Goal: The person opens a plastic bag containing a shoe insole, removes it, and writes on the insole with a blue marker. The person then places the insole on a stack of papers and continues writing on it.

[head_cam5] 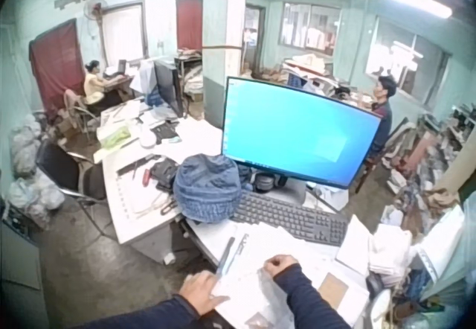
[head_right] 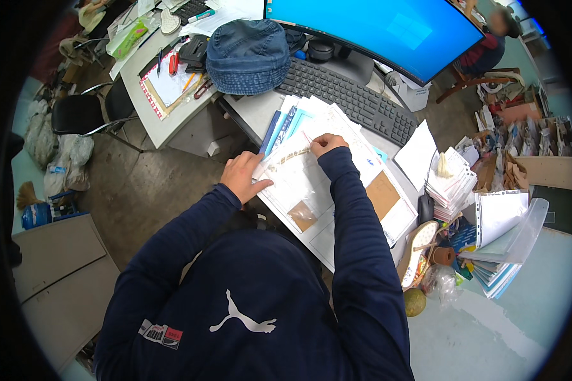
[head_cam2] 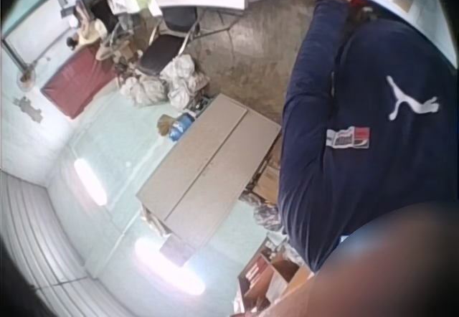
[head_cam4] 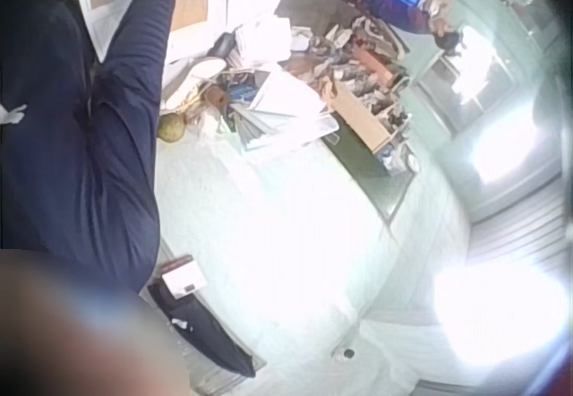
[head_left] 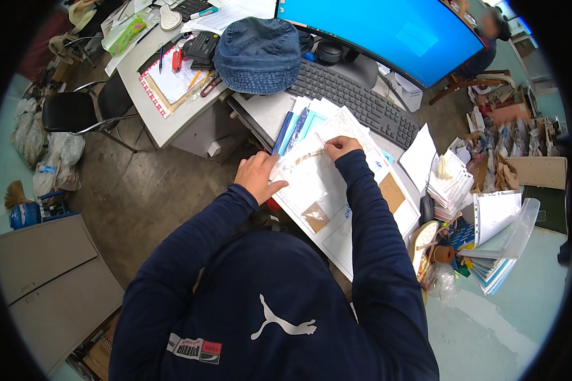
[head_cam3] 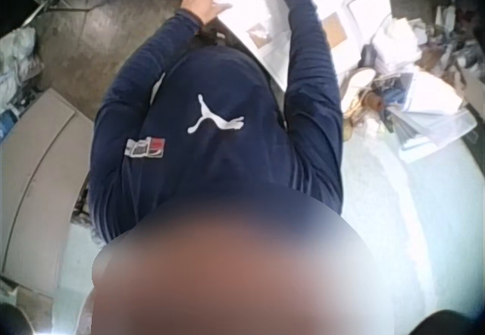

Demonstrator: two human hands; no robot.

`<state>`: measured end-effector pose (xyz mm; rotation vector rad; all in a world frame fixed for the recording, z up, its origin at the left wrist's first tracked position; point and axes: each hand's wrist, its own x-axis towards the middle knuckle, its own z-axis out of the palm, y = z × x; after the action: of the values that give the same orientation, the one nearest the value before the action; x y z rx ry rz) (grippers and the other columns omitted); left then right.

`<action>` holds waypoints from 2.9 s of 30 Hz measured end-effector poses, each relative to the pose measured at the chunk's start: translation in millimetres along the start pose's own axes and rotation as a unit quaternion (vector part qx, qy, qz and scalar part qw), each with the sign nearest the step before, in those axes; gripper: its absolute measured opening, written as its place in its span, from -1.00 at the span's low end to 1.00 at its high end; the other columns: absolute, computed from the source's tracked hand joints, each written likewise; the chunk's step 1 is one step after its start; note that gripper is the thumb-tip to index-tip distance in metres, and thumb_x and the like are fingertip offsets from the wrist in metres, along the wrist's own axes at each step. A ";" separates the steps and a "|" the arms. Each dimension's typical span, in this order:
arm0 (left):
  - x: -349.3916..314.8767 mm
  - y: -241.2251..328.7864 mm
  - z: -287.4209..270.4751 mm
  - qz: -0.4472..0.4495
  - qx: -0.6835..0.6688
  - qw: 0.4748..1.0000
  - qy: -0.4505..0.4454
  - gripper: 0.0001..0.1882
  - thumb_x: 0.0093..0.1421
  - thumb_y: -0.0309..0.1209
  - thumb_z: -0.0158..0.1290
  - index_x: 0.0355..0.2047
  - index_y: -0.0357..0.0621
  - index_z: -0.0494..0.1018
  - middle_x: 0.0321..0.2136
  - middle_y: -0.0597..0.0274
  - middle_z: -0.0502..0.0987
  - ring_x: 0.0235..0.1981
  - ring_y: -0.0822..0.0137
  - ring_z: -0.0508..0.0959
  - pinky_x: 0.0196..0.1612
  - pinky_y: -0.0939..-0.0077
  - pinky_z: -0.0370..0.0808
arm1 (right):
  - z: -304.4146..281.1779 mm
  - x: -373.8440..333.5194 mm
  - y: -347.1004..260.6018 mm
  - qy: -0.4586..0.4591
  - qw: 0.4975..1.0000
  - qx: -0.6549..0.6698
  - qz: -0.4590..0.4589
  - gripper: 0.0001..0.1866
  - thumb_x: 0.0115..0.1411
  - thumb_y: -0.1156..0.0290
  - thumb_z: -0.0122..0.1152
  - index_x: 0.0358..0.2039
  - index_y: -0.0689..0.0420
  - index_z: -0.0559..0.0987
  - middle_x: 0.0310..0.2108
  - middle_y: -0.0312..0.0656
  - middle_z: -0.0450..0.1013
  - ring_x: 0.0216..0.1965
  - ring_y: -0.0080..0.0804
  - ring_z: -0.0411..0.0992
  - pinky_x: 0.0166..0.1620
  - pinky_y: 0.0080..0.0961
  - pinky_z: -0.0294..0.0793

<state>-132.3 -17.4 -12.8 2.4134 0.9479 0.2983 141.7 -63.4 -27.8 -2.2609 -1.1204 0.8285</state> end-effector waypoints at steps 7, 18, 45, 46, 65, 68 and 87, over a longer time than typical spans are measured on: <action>-1.4 4.7 -0.8 -0.010 0.010 1.000 0.000 -0.30 0.02 -0.08 0.27 0.11 -0.18 0.38 -0.13 0.11 0.42 -0.08 0.11 0.44 -0.04 0.29 0.31 | -1.9 4.3 -9.0 -0.024 0.999 -0.024 0.009 -0.75 0.00 0.22 0.29 -0.42 0.13 0.69 -0.49 -0.12 0.60 -0.43 -0.28 0.58 -0.19 -0.42 0.56; -3.3 7.8 -2.4 -0.009 -0.064 0.997 0.052 -0.36 0.06 -0.08 0.23 0.08 -0.16 0.40 -0.15 0.11 0.45 -0.12 0.11 0.47 -0.04 0.26 0.33 | -3.0 10.9 -4.7 -0.074 0.997 -0.017 0.010 -0.76 0.02 0.23 0.32 -0.39 0.13 0.70 -0.48 -0.11 0.60 -0.44 -0.27 0.57 -0.21 -0.42 0.55; 29.9 40.2 4.5 -0.410 -0.486 0.771 -0.030 -0.73 0.26 -0.36 -0.06 -0.32 -0.39 0.49 -0.53 0.09 0.59 -0.77 0.43 0.45 -0.75 0.56 0.34 | -6.6 1.9 -10.8 -0.131 0.972 0.171 0.096 -0.83 0.08 0.39 0.30 -0.54 0.22 0.62 -0.68 -0.28 0.47 -0.70 -0.55 0.39 -0.57 -0.56 0.41; 29.2 41.9 4.6 -0.396 -0.488 0.778 -0.019 -0.71 0.28 -0.34 -0.07 -0.28 -0.40 0.48 -0.52 0.07 0.59 -0.75 0.41 0.48 -0.74 0.56 0.36 | -7.9 1.5 -12.6 -0.139 0.970 0.172 0.097 -0.83 0.09 0.38 0.30 -0.54 0.21 0.62 -0.68 -0.28 0.47 -0.69 -0.55 0.39 -0.57 -0.56 0.42; 32.3 38.7 0.9 -0.379 -0.468 0.797 -0.054 -0.69 0.28 -0.37 -0.04 -0.11 -0.43 0.41 -0.43 0.03 0.61 -0.62 0.32 0.61 -0.65 0.53 0.46 | 8.9 13.9 -15.7 -0.065 0.992 -0.015 0.104 -0.66 -0.04 0.10 0.37 -0.44 0.14 0.71 -0.59 -0.20 0.57 -0.51 -0.35 0.54 -0.25 -0.45 0.54; 31.0 35.6 5.0 -0.367 -0.475 0.798 -0.053 -0.68 0.27 -0.38 -0.02 -0.09 -0.43 0.40 -0.40 0.01 0.62 -0.61 0.32 0.62 -0.65 0.54 0.46 | 7.9 11.8 -18.0 -0.089 0.992 0.008 0.090 -0.67 -0.02 0.10 0.35 -0.47 0.15 0.71 -0.58 -0.17 0.58 -0.50 -0.34 0.55 -0.24 -0.44 0.54; 17.4 31.1 -12.3 -0.052 -0.070 0.994 0.065 -0.45 0.07 -0.31 0.22 0.07 -0.21 0.39 -0.29 0.12 0.54 -0.34 0.19 0.55 -0.26 0.29 0.49 | -8.6 1.1 -10.3 -0.126 0.988 -0.080 0.042 -0.60 0.00 0.08 0.33 -0.36 0.20 0.69 -0.39 0.00 0.60 -0.35 -0.18 0.58 -0.15 -0.37 0.53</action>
<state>-106.6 -19.8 14.6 2.2301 1.0696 0.4719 142.8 -58.1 -15.4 -2.3980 -1.2495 1.1214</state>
